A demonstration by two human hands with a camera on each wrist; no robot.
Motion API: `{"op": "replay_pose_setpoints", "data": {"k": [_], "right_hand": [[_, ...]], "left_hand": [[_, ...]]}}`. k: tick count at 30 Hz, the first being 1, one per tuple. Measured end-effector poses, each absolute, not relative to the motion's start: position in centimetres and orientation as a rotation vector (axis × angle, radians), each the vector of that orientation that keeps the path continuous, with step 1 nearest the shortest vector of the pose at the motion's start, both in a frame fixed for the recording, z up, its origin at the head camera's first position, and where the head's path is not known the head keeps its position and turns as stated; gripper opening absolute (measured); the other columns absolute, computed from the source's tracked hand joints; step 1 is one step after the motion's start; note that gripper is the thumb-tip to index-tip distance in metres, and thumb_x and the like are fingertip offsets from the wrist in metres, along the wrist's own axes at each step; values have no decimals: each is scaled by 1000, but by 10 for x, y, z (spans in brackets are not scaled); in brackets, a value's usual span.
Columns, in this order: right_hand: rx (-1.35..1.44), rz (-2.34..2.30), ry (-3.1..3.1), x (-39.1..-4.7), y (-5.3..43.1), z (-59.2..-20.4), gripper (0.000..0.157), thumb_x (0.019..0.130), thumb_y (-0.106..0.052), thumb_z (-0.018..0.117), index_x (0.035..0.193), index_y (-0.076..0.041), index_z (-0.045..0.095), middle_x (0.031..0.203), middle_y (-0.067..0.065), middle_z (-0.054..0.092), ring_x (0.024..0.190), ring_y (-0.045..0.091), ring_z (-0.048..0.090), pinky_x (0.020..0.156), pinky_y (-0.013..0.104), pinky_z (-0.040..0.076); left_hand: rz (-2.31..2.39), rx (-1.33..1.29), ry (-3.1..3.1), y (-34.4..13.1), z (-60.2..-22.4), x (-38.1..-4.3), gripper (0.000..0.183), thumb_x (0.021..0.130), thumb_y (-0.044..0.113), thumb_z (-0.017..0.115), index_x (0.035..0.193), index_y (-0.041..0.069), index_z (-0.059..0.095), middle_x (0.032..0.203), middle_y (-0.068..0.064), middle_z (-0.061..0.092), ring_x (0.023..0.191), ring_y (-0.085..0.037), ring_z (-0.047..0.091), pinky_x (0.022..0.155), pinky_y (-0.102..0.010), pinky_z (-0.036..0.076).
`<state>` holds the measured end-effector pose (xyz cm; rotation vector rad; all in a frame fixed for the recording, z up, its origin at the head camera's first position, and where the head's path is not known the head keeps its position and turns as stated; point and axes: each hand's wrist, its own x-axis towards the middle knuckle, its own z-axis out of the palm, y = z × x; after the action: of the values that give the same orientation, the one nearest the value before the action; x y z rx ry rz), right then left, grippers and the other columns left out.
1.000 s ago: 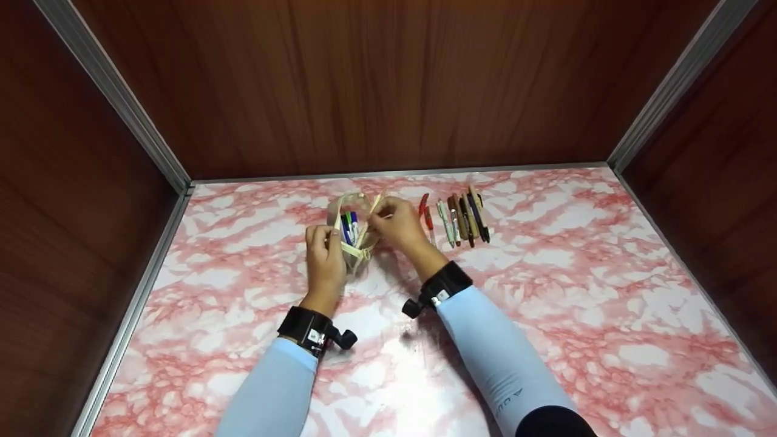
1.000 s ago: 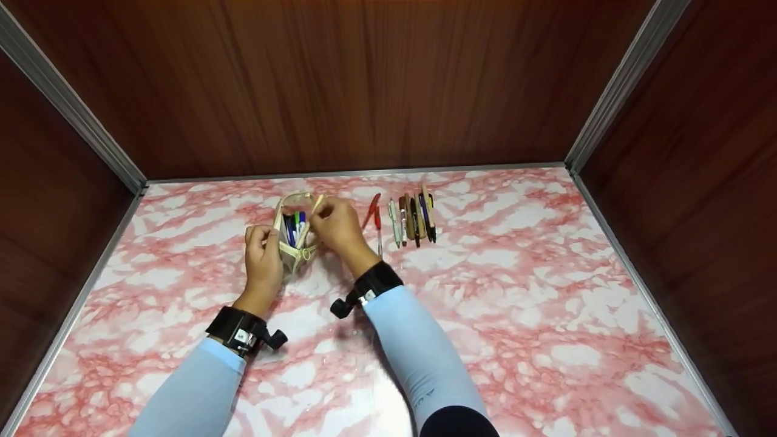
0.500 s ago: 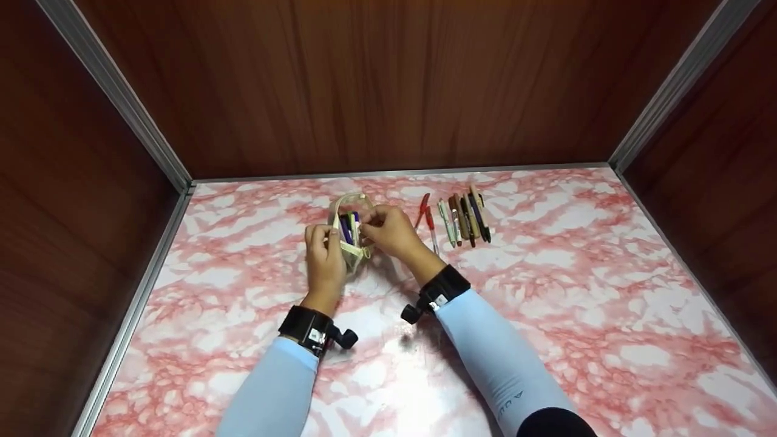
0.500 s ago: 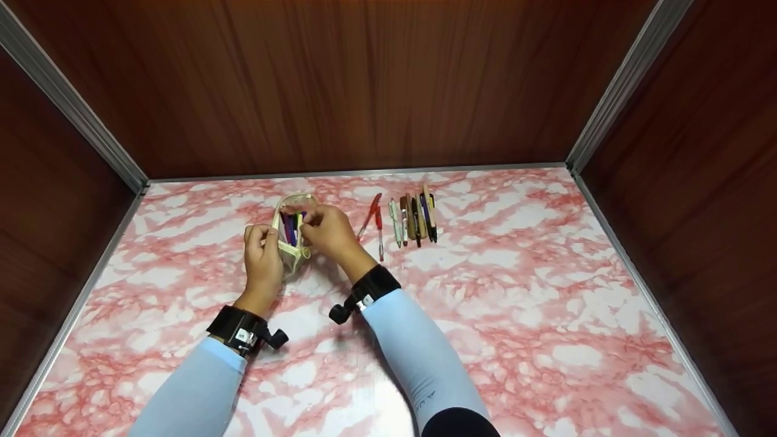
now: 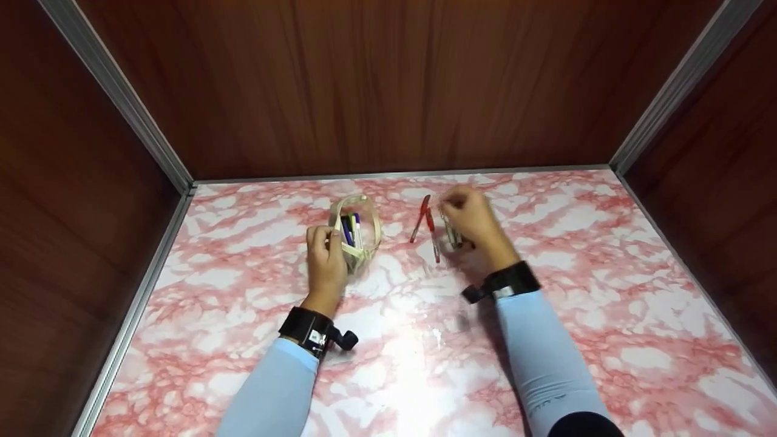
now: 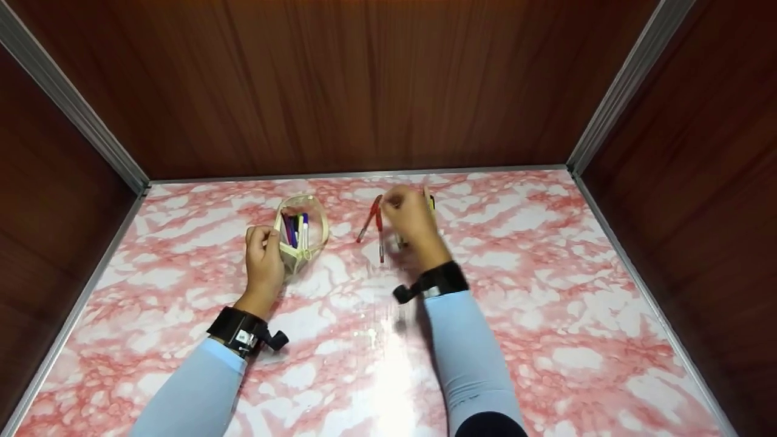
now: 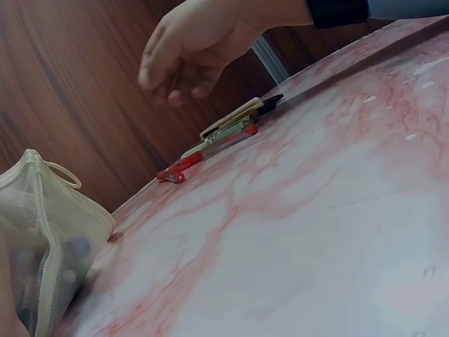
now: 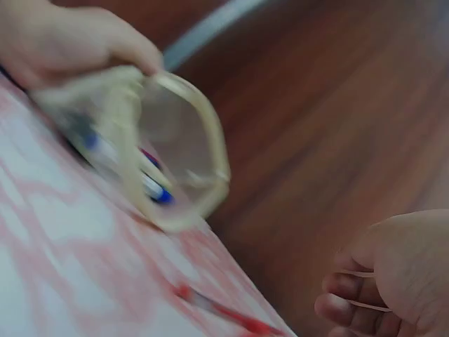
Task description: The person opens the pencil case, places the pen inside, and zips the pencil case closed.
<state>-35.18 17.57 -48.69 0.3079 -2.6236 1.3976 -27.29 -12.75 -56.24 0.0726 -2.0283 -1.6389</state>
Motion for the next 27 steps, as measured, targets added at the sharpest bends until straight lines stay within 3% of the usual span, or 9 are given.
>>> {"op": "replay_pose_setpoints", "data": {"k": [10,17,23,27], "right_hand": [[86,1253,-2679,-352,244,-489,21,107,-13,68,119,3,76,118,25,80,105,33,72,96,43,59],[2,1144,-2795,-350,265,-501,27,109,-20,66,126,1,72,121,25,76,106,41,72,102,58,58],[-13,1110,-2811,-351,274,-514,34,108,-21,71,129,6,72,113,29,76,99,41,70,91,50,56],[-18,1107,-2852,-353,277,-522,39,108,-23,71,135,6,71,113,28,76,99,39,71,92,48,56]], "left_hand": [[-1683,78,-2025,-127,-562,-273,16,114,14,58,107,1,62,123,-13,53,111,-25,59,95,-32,53],[-1694,80,-2026,-127,-563,-273,16,115,14,58,108,0,63,123,-13,52,112,-25,58,96,-32,52],[-1700,69,-2037,-127,-563,-272,18,115,15,57,110,-1,63,122,-13,51,112,-23,57,95,-32,52],[-1722,65,-2033,-127,-561,-271,17,116,15,57,111,0,63,122,-11,51,109,-21,57,91,-29,53]]}}
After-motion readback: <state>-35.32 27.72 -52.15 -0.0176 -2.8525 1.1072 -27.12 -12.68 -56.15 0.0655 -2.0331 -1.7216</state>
